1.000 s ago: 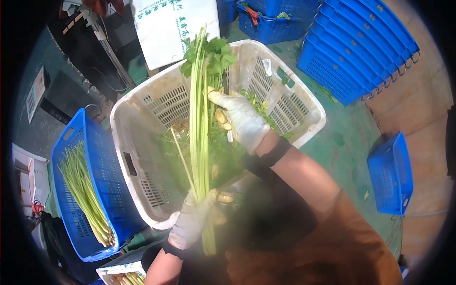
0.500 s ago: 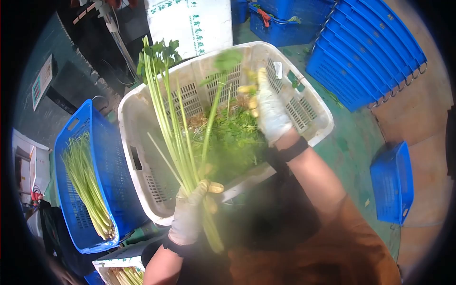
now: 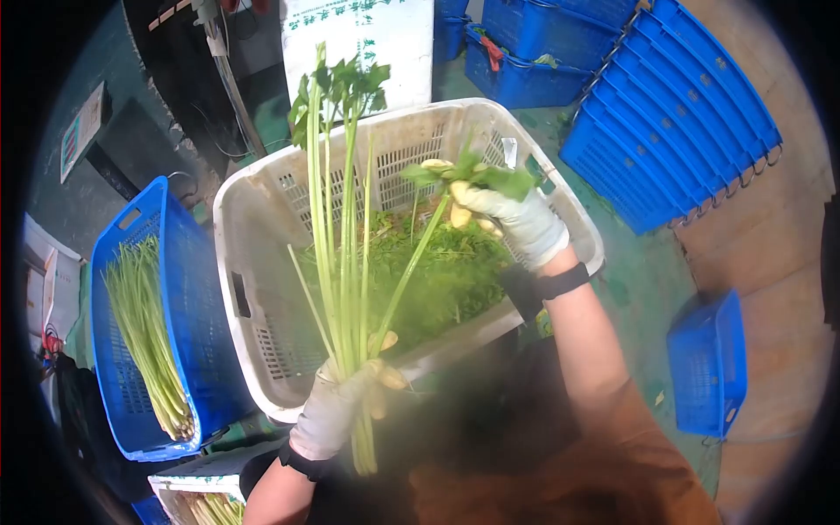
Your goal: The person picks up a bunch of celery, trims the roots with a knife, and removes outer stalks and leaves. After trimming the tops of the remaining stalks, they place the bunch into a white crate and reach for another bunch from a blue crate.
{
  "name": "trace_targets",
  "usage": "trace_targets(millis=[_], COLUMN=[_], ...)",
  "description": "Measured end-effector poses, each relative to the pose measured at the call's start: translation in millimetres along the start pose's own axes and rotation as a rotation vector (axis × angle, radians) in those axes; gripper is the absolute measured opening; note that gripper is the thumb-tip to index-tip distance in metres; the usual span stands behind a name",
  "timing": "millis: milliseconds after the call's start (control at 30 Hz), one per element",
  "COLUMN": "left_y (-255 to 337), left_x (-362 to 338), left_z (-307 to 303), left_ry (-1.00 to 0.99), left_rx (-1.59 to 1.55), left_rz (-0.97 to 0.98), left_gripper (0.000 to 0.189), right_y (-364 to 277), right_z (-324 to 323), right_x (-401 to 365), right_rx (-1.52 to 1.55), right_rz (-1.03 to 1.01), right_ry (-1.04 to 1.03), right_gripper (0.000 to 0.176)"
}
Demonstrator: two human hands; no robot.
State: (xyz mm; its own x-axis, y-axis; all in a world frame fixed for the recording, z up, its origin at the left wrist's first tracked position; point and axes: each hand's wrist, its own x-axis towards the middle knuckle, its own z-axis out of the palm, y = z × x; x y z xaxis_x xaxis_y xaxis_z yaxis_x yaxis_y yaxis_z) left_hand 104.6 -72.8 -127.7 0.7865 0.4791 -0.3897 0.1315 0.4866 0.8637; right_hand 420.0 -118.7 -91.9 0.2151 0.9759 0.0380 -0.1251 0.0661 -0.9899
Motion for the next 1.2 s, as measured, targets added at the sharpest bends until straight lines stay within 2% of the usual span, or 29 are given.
trace_targets(millis=[67, 100, 133, 200, 267, 333, 533, 567, 633, 667, 733, 800, 867, 1000, 1067, 1133, 1200], left_y=[-2.3, -3.6, -4.7, -7.8, -10.6, -10.7, -7.9, -10.1, -15.7, -17.4, -14.2, -12.3, -13.9, -12.8, -9.7, -7.7, -8.1], left_x=[0.7, 0.5, 1.0, 2.8, 2.9, 2.7, 0.0, 0.5, -0.3, -0.9, -3.1, -4.1, -3.1, -0.9, -0.6, -2.1, -2.2], left_z=[-1.8, -2.1, -1.7, 0.9, 2.9, 7.7, 7.7, 4.9, 4.9, 5.7, 12.1, 12.2, 9.5, 3.1, 2.6, 1.0, 1.3], left_ry=[-0.004, -0.001, 0.000, -0.012, -0.024, -0.042, -0.133, -0.158, -0.142, -0.125, -0.100, -0.076, -0.086, -0.078, -0.007, 0.014, 0.039], left_rx=[-0.032, -0.023, -0.013, 0.013, 0.077, 0.096, 0.161, 0.145, 0.087, 0.031, 0.028, 0.030, 0.067, 0.174, 0.053, 0.049, 0.035], left_rz=[-0.010, -0.013, -0.013, -0.023, -0.061, -0.088, -0.150, -0.145, -0.100, -0.057, -0.027, 0.002, -0.011, -0.057, -0.026, -0.034, -0.040], left_gripper=[0.038, 0.038, 0.038, 0.038, 0.038, 0.038, 0.039, 0.039, 0.039, 0.038, 0.036, 0.034, 0.032, 0.030, 0.028, 0.027, 0.025], right_y=[8.5, 3.0, -1.8, -17.0, -2.6, -4.9, 8.8, 11.7, 10.3, 10.6, 11.5, 23.6, 39.2, 44.1, 34.9, 24.9, 17.6], right_z=[-0.2, -2.4, -2.4, -0.7, 8.0, 21.2, 15.0, 16.4, 28.9, 30.0, 32.4, 27.0, 21.3, 0.0, -14.1, -41.0, -21.0], right_x=[10.9, 15.5, 13.2, 6.3, 19.2, 25.2, 31.1, 30.9, 28.9, 27.6, 25.4, 28.0, 34.3, 30.6, 30.5, 43.6, 30.5], right_rx=[-0.226, -0.197, -0.201, 0.397, 0.825, 0.854, 0.955, 0.954, 0.681, 0.679, 0.132, 0.095, -0.197, -0.244, -0.015, 0.637, 0.083], right_rz=[-0.358, -0.369, -0.370, -0.113, 0.031, 0.031, 0.056, 0.056, -0.052, -0.050, 0.023, 0.035, -0.240, -0.287, -0.333, -0.304, -0.568], right_ry=[0.289, 0.516, 0.521, 0.341, 0.086, 0.030, 0.035, 0.037, 0.415, 0.413, 0.672, 0.693, 0.737, 0.562, 0.526, 0.379, 0.681], right_gripper=[0.035, 0.030, 0.030, 0.022, 0.025, 0.024, 0.021, 0.021, 0.021, 0.021, 0.023, 0.025, 0.027, 0.030, 0.023, 0.025, 0.041])
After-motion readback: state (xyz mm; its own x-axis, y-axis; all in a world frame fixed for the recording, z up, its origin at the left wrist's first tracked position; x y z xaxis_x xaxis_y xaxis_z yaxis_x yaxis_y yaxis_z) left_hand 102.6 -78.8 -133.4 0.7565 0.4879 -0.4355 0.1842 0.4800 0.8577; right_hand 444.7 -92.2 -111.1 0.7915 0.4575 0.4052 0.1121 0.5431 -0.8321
